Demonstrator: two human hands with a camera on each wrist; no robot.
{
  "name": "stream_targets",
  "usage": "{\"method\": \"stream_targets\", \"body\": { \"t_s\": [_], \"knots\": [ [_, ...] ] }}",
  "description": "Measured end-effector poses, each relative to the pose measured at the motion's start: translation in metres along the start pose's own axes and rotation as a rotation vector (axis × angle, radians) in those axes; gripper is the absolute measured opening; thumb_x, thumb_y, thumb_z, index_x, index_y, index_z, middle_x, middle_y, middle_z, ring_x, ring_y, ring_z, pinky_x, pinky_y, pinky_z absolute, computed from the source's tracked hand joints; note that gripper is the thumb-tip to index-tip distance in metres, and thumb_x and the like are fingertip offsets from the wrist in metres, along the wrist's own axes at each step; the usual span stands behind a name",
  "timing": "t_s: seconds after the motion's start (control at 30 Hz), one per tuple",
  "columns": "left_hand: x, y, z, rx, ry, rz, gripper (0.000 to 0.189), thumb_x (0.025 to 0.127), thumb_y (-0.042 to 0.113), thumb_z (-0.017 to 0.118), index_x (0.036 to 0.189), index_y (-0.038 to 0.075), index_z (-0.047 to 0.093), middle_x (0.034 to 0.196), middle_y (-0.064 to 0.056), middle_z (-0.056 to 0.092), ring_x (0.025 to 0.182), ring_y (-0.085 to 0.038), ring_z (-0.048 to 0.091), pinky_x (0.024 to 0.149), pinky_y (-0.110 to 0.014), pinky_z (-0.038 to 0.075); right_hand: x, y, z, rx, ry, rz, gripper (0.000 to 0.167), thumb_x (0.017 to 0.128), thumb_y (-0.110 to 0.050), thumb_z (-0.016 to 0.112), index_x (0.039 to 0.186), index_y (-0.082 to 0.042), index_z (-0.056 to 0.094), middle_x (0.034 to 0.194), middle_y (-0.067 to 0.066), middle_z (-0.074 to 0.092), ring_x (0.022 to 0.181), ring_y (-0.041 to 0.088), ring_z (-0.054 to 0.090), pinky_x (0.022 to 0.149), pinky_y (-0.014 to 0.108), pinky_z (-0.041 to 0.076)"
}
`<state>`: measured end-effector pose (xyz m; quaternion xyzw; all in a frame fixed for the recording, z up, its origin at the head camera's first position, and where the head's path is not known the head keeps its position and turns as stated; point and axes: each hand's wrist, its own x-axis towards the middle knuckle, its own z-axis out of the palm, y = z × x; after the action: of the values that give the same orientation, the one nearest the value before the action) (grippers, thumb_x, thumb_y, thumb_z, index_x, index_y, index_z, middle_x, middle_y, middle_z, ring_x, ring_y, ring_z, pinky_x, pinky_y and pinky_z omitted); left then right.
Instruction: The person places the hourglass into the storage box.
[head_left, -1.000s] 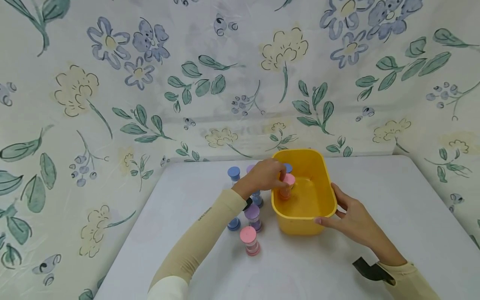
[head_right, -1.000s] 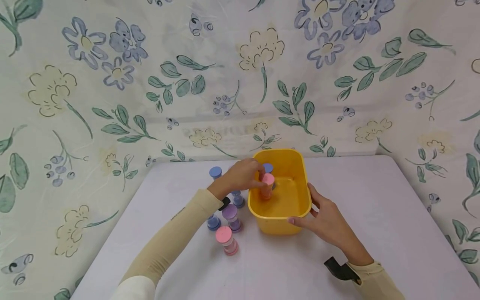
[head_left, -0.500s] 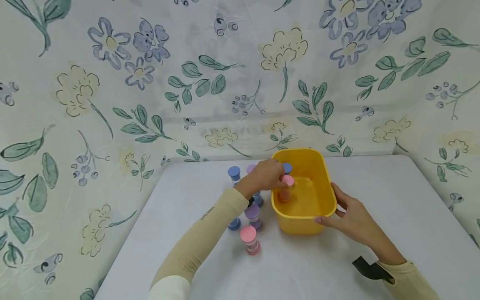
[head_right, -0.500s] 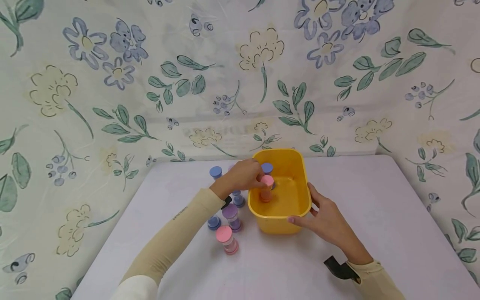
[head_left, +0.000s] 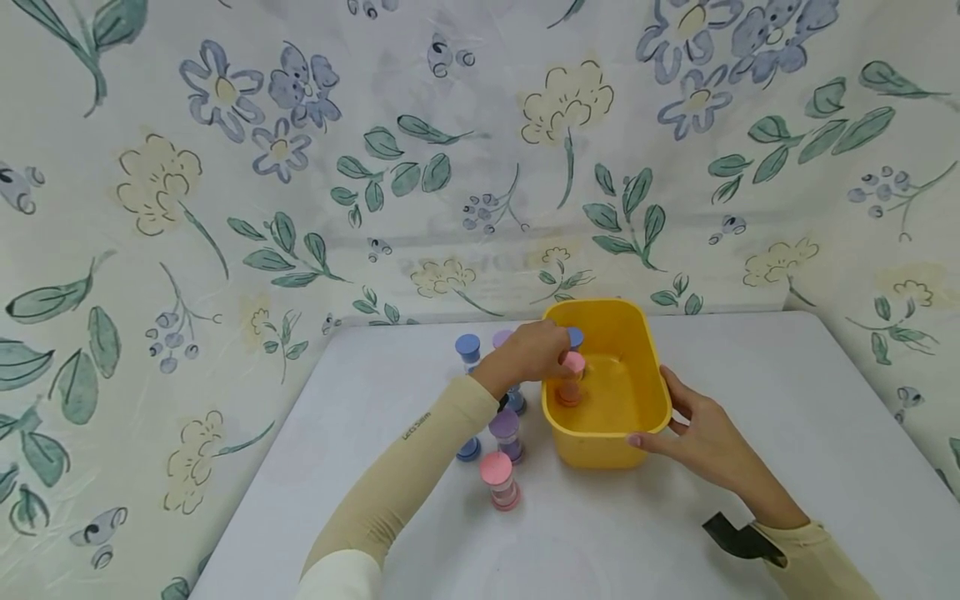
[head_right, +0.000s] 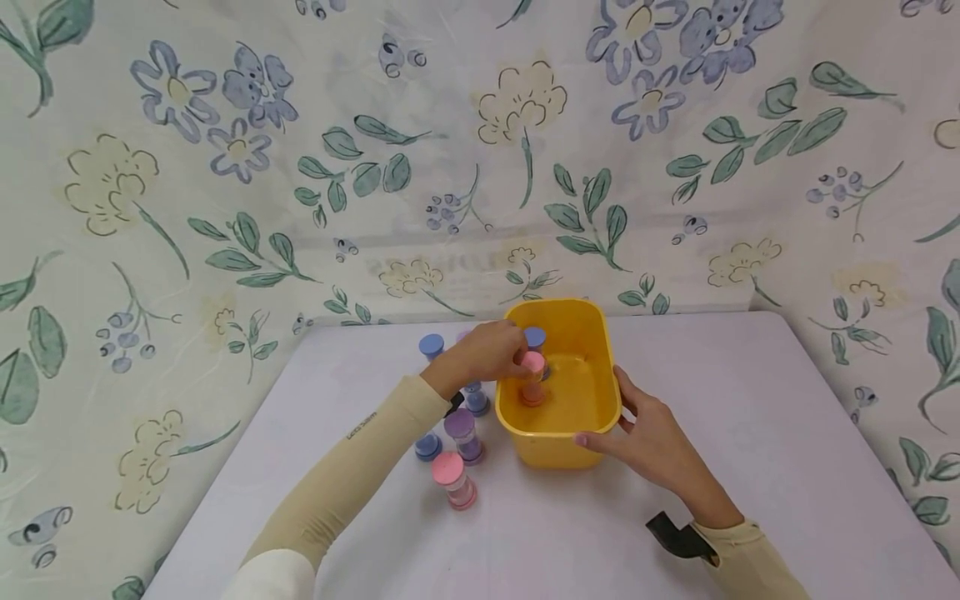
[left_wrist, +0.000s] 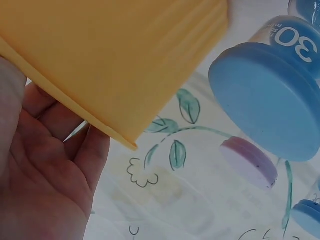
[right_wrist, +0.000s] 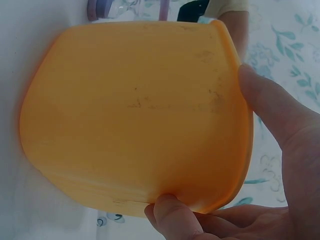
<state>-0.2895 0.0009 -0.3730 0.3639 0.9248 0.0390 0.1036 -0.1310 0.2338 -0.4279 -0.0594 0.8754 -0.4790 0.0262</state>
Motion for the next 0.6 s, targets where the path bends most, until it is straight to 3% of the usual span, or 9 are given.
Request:
{"method": "stream_targets", "body": {
  "t_s": [0.17, 0.3, 0.5, 0.6],
  "knots": [
    [-0.004, -0.001, 0.0, -0.063, 0.003, -0.007, 0.026, 0.093, 0.037, 0.078, 0.085, 0.013, 0.07, 0.074, 0.002, 0.062, 0.07, -0.015, 0.057, 0.06, -0.019, 0.048, 0.0, 0.0, 0.001, 0.003, -0.002, 0.001, 0.113, 0.086, -0.044, 0.084, 0.164, -0.001, 0.014, 0.17, 0.023, 0.025, 0.149, 0.049, 0.039, 0.103, 0.043, 0.05],
    [-0.011, -0.004, -0.005, -0.122, 0.041, 0.042, 0.028, 0.093, 0.038, 0.077, 0.089, 0.011, 0.073, 0.076, -0.001, 0.062, 0.073, -0.016, 0.056, 0.062, -0.022, 0.047, 0.0, -0.001, 0.001, 0.002, -0.005, 0.003, 0.113, 0.086, -0.044, 0.083, 0.164, -0.001, 0.014, 0.17, 0.023, 0.024, 0.149, 0.049, 0.039, 0.103, 0.044, 0.05],
    [-0.03, -0.013, -0.021, -0.175, 0.213, 0.101, 0.038, 0.091, 0.041, 0.079, 0.11, 0.008, 0.076, 0.113, -0.004, 0.074, 0.107, -0.021, 0.065, 0.1, -0.032, 0.056, 0.0, -0.003, 0.0, -0.013, -0.001, 0.014, 0.114, 0.086, -0.046, 0.083, 0.165, -0.001, 0.013, 0.17, 0.022, 0.024, 0.149, 0.049, 0.039, 0.103, 0.044, 0.05],
    [-0.044, -0.021, -0.028, -0.256, 0.305, 0.1, 0.042, 0.09, 0.038, 0.081, 0.116, 0.007, 0.074, 0.121, -0.005, 0.074, 0.116, -0.023, 0.066, 0.106, -0.038, 0.056, 0.0, -0.003, 0.001, -0.011, -0.002, 0.018, 0.115, 0.085, -0.046, 0.083, 0.165, -0.002, 0.013, 0.17, 0.022, 0.024, 0.149, 0.049, 0.039, 0.103, 0.044, 0.05]
  ]
}}
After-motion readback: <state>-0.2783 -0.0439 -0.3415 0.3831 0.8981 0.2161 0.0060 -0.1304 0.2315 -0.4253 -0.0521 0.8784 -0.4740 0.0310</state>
